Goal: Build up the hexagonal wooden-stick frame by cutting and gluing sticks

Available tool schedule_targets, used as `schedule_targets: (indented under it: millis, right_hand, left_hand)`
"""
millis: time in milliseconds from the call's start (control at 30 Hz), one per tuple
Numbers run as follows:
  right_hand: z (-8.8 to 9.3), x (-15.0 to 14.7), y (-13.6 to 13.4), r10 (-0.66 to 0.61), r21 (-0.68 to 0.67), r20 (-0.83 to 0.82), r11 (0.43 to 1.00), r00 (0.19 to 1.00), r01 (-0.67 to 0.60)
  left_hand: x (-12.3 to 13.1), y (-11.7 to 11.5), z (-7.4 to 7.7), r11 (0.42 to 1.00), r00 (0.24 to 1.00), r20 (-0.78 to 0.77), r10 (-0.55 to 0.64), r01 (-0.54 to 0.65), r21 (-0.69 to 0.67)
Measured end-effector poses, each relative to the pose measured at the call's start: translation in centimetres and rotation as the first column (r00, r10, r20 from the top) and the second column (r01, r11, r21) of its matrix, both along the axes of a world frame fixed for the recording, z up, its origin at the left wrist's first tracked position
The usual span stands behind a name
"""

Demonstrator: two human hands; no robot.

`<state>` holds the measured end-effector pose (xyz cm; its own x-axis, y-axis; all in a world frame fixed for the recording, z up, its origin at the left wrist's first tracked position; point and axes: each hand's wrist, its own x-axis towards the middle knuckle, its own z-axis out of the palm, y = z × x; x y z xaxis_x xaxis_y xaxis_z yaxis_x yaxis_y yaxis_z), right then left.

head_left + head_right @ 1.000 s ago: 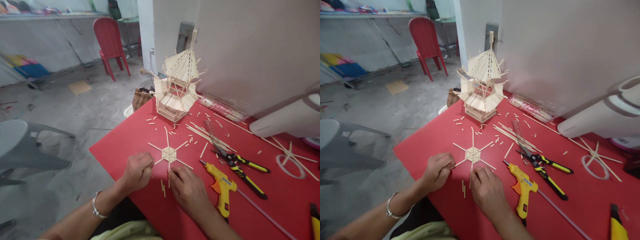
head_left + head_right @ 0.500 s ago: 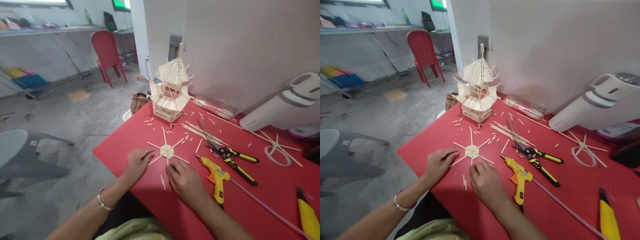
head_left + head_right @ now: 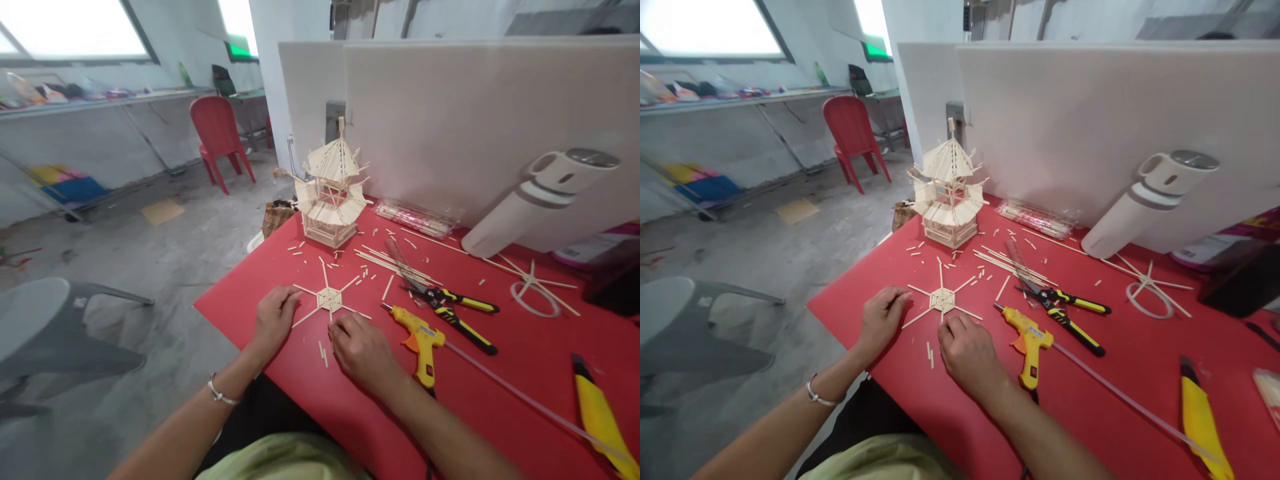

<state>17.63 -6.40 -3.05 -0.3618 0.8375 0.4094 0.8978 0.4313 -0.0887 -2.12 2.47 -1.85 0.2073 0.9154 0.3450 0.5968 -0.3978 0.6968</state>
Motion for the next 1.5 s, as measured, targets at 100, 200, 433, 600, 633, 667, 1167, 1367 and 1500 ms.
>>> schedule_targets:
  millis: [100,200,433,600,633,667,1167,1367,1500]
  right_hand:
    - [-0.1,0.0,-0.1,0.0,0.0,0.004,1.0,1.0,0.0]
    - [0.1,0.0,-0.1,-0.006,-0.019,0.012,1.0,1.0,0.006]
    - [2.2,0.9,0.1,-0.05,-0.001,-0.019,0.999,0.999,0.05]
    - [4.7,3.1,-1.1,-0.208,0.006,-0.052,0.978,0.977,0.209]
    - [5.0,3.6,-1.6,-0.235,0.003,-0.041,0.972,0.971,0.236]
    - [5.2,4.0,-2.2,-0.264,0.003,-0.031,0.964,0.964,0.264]
    - [1.3,6.1,-8.7,-0.937,-0.433,-0.01,0.319,0.349,0.843]
    - [1.5,6.1,-7.9,-0.939,-0.541,0.02,0.278,0.343,0.793]
    - [1.8,6.3,-7.2,-0.949,-0.575,0.029,0.24,0.313,0.782]
  left_hand:
    - [0.0,-0.1,0.0,0.998,0.995,-0.079,0.067,-0.066,0.008]
    - [-0.1,-0.3,0.0,0.996,0.988,-0.131,0.087,-0.084,0.03]
    - [-0.1,-0.2,0.0,0.997,1.0,0.01,-0.017,0.017,0.081]
    - [-0.5,0.3,-1.0,0.992,1.0,-0.011,0.011,-0.009,0.123]
    - [-0.5,0.3,-1.2,0.993,1.0,-0.02,0.004,-0.001,0.122]
    - [-0.6,0.3,-1.3,0.993,1.0,-0.028,-0.003,0.007,0.118]
    - [-3.9,0.4,-0.3,0.997,0.97,-0.233,0.072,-0.065,0.035]
    - [-7.4,2.1,-0.5,0.999,0.981,-0.188,-0.037,0.039,0.01]
    - [-8.5,2.2,0.0,0.994,0.978,-0.197,0.073,-0.055,0.093]
